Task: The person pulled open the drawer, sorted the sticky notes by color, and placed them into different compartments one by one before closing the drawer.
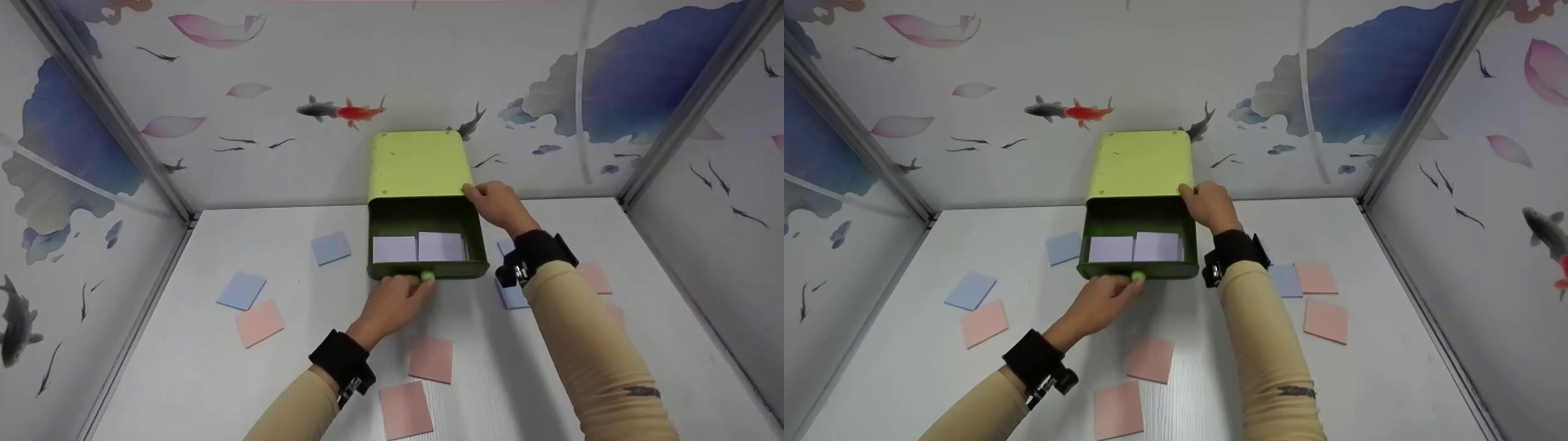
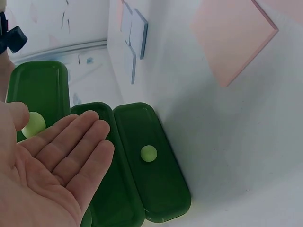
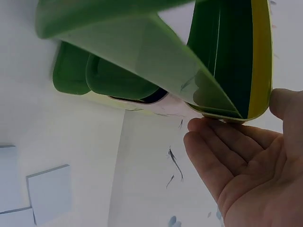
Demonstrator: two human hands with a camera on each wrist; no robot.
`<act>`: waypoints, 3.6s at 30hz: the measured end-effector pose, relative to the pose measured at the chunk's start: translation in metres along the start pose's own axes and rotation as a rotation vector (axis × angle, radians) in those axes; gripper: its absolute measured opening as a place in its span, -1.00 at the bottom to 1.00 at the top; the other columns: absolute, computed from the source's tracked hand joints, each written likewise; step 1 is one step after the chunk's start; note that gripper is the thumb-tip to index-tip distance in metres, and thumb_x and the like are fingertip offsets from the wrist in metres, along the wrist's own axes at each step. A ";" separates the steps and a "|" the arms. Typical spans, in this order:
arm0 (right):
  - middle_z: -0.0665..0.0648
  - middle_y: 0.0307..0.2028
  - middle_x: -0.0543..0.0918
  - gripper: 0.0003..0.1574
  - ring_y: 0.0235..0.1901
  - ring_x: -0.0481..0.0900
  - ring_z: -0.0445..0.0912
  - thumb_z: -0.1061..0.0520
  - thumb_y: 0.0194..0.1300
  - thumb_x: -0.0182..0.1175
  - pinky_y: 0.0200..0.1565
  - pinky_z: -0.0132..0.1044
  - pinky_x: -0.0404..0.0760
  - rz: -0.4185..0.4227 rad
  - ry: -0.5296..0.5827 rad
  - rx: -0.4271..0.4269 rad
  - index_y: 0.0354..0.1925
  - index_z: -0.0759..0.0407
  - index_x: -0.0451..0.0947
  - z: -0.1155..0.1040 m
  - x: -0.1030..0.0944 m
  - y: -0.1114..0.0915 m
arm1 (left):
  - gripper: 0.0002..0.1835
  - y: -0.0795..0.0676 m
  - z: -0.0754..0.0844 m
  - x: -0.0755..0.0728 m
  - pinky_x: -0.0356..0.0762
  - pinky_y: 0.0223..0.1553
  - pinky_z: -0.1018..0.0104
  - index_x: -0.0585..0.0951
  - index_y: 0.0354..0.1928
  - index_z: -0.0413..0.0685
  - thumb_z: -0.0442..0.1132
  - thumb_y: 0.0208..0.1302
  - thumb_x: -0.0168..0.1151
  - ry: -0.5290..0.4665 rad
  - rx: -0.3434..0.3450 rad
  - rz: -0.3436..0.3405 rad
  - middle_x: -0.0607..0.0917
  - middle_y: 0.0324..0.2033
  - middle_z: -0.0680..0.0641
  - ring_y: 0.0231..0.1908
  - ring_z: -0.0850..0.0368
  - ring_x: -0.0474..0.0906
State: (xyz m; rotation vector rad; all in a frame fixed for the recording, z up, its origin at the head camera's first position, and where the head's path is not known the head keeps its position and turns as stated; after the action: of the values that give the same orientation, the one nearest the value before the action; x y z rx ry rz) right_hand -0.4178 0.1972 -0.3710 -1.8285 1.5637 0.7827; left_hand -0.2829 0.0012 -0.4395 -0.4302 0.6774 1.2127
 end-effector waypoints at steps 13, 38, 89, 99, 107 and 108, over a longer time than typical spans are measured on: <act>0.06 -0.42 0.50 -0.31 -0.34 0.48 -0.05 -0.31 0.48 -0.19 -0.24 -0.21 0.43 -0.060 0.022 0.049 -0.40 0.19 0.51 0.003 0.002 -0.002 | -0.46 0.000 0.001 -0.005 0.10 -0.57 0.39 0.31 -0.69 0.12 0.22 0.42 0.00 0.006 0.019 0.076 0.17 -0.73 0.14 -0.66 0.27 0.16; -0.09 -0.75 0.14 -0.40 -0.67 0.12 -0.14 -0.03 0.45 -0.02 -0.50 -0.29 0.17 0.123 0.003 -0.026 -0.74 0.06 0.20 -0.015 -0.007 -0.006 | -0.46 0.003 0.004 -0.007 0.10 -0.57 0.38 0.30 -0.70 0.12 0.16 0.42 0.03 -0.003 0.000 0.060 0.19 -0.74 0.14 -0.66 0.26 0.15; -0.02 -0.70 0.20 -0.53 -0.61 0.20 -0.08 0.26 0.29 0.06 -0.49 -0.29 0.18 0.244 -0.111 -0.065 -0.72 0.09 0.20 -0.043 -0.017 -0.006 | -0.44 0.014 0.001 -0.009 0.06 -0.57 0.38 0.25 -0.71 0.11 0.18 0.42 0.03 -0.047 0.032 0.078 0.15 -0.74 0.14 -0.67 0.26 0.11; -0.02 -0.68 0.29 -0.58 -0.59 0.28 -0.07 0.24 0.29 0.07 -0.49 -0.30 0.23 0.255 -0.119 -0.061 -0.71 0.11 0.30 -0.041 -0.020 -0.005 | -0.46 0.024 -0.003 -0.018 0.10 -0.57 0.39 0.29 -0.71 0.13 0.19 0.38 0.05 -0.048 -0.024 0.156 0.22 -0.74 0.14 -0.67 0.26 0.18; -0.02 -0.67 0.33 -0.63 -0.59 0.30 -0.08 0.22 0.29 0.10 -0.49 -0.30 0.25 0.263 -0.118 -0.047 -0.67 0.15 0.39 -0.041 -0.018 -0.003 | -0.46 0.042 -0.003 -0.026 0.13 -0.58 0.39 0.27 -0.72 0.13 0.17 0.39 0.03 -0.043 -0.039 0.204 0.25 -0.75 0.13 -0.69 0.25 0.20; -0.03 -0.69 0.32 -0.61 -0.61 0.30 -0.09 0.21 0.29 0.11 -0.50 -0.30 0.24 0.266 -0.115 -0.048 -0.68 0.14 0.37 -0.041 -0.017 -0.003 | -0.46 0.044 -0.002 -0.027 0.14 -0.58 0.38 0.28 -0.72 0.13 0.18 0.40 0.02 -0.043 -0.046 0.203 0.25 -0.75 0.13 -0.69 0.25 0.21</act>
State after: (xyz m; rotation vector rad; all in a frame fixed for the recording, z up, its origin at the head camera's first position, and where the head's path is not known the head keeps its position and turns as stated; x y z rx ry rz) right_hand -0.4146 0.1773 -0.3313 -1.5961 1.7469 1.0349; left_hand -0.3308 -0.0057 -0.4208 -0.3788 0.6687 1.4284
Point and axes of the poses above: each hand's wrist, its own y-axis towards the middle knuckle, its own x-axis out of the palm, z = x × y, the point moved 7 cm from there along y, towards the middle knuckle
